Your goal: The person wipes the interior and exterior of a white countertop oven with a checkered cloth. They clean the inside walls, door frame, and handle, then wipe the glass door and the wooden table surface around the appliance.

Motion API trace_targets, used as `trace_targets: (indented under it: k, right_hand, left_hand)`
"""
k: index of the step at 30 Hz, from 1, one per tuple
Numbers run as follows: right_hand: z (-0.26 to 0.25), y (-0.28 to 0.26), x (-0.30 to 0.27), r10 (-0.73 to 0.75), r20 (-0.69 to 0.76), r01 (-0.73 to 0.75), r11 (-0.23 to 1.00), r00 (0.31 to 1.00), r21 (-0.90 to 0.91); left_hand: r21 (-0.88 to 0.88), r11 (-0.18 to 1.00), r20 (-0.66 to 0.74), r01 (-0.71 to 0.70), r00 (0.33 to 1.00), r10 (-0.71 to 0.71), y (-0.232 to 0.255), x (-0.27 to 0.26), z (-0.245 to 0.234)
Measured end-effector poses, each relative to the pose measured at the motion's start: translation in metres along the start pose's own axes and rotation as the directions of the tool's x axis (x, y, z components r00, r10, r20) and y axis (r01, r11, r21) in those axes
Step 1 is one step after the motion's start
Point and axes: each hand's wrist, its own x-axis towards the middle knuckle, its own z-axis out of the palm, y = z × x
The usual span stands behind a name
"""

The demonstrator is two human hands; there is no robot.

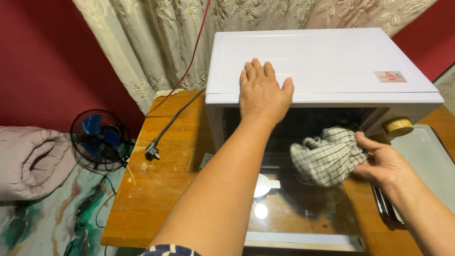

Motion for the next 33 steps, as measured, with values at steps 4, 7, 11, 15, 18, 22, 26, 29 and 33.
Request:
trace_targets:
  k: [4,7,11,15,18,22,26,29,33]
  right_hand:
    - [-0.009,-0.02,-0.006,0.115,0.087,-0.131,0.968,0.99,0.213]
    - [0.002,-0.023,-0.012,0.041,0.083,-0.06,0.967,0.996,0.246]
    - [0.025,-0.026,-0.037,-0.082,0.053,0.064,0.955,0.995,0.291]
    - [0.05,-0.017,-0.059,-0.199,-0.094,0.217,0.946,0.975,0.241]
    - [0.062,-0.018,-0.07,-0.274,-0.128,0.298,0.924,0.953,0.238]
    - [0.067,-0.013,-0.067,-0.319,-0.197,0.352,0.922,0.927,0.164]
    - [0.075,-0.004,-0.059,-0.315,-0.2,0.335,0.94,0.928,0.072]
    - [0.09,0.009,-0.053,-0.252,-0.125,0.253,0.967,0.96,-0.005]
    - [0.105,0.025,-0.047,-0.218,-0.04,0.214,0.972,0.975,-0.093]
  left_hand:
    - [0.012,1.0,-0.009,-0.008,1.0,0.008,0.001,-0.004,0.001]
    - [0.005,1.0,-0.026,-0.008,1.0,0.008,0.001,-0.003,-0.001]
    - [0.016,1.0,-0.002,-0.005,1.0,0.005,0.0,-0.003,-0.001]
    - [0.016,1.0,0.007,0.0,1.0,0.0,0.001,-0.003,-0.002]
    - [0.031,1.0,0.021,-0.002,1.0,0.001,0.001,-0.002,-0.004]
    - [0.039,0.999,0.022,-0.001,1.0,0.0,0.0,-0.004,-0.003]
    - [0.028,1.0,0.019,-0.003,1.0,0.002,0.004,-0.002,-0.004]
    - [0.037,0.999,0.021,-0.006,1.0,0.005,0.001,-0.003,-0.006]
    - [0.031,0.999,0.023,-0.013,1.0,0.012,0.001,-0.003,-0.005]
